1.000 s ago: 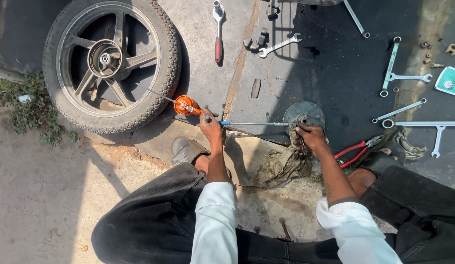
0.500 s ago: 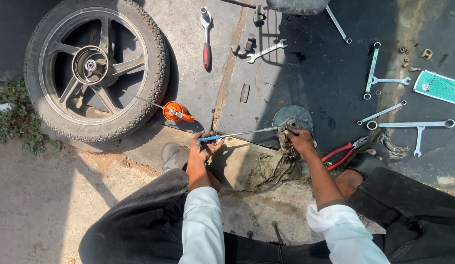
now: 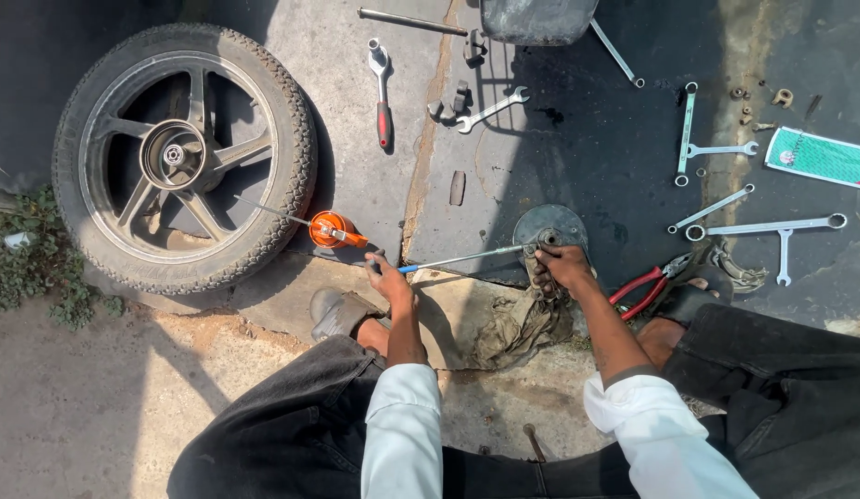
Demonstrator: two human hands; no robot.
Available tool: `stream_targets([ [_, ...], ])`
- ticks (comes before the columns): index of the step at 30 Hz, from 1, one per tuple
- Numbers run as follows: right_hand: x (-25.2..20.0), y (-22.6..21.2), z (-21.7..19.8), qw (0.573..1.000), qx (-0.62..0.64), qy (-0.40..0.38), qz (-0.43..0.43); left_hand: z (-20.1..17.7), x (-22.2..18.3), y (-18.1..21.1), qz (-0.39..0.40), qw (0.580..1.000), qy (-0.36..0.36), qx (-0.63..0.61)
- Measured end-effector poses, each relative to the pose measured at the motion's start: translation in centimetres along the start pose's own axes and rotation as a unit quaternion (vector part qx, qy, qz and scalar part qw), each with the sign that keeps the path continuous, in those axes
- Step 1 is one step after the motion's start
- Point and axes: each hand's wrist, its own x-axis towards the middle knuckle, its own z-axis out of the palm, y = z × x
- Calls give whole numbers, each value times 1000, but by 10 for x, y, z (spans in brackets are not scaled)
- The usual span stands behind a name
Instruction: Replacing or repairing the drum brake shoes and components of a motorcycle wheel.
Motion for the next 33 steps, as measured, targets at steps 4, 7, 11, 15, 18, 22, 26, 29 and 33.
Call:
stream_targets([
  [4, 5, 4, 2, 1000, -14, -2, -2, -5, -21, 22, -109, 989, 23, -93],
  [7, 10, 13, 9, 999, -49, 3, -21, -2, -23, 18, -71, 992, 21, -101],
  [11, 4, 20, 26, 932, -317, 122, -131, 1, -28, 23, -116, 991, 48, -54],
  [15, -4, 28, 27, 919, -340, 147, -136, -3, -40, 47, -212, 974, 55, -57],
  [18, -13, 28, 13, 921, -343, 135, -126, -4, -39, 13, -136, 991, 9, -12],
  [22, -9, 44, 4, 915, -343, 164, -134, 13, -75, 87, -211, 977, 42, -5],
  [26, -12, 44, 3, 913, -350, 164, -133, 19, -74, 81, -418, 856, 242, -186],
  [29, -11, 40, 7, 920, -336, 156, -128, 15, -53, 32, -400, 817, 264, -321],
  [33, -14, 38, 7, 926, -316, 160, -128, -2, -54, -13, -374, 758, 227, -484],
])
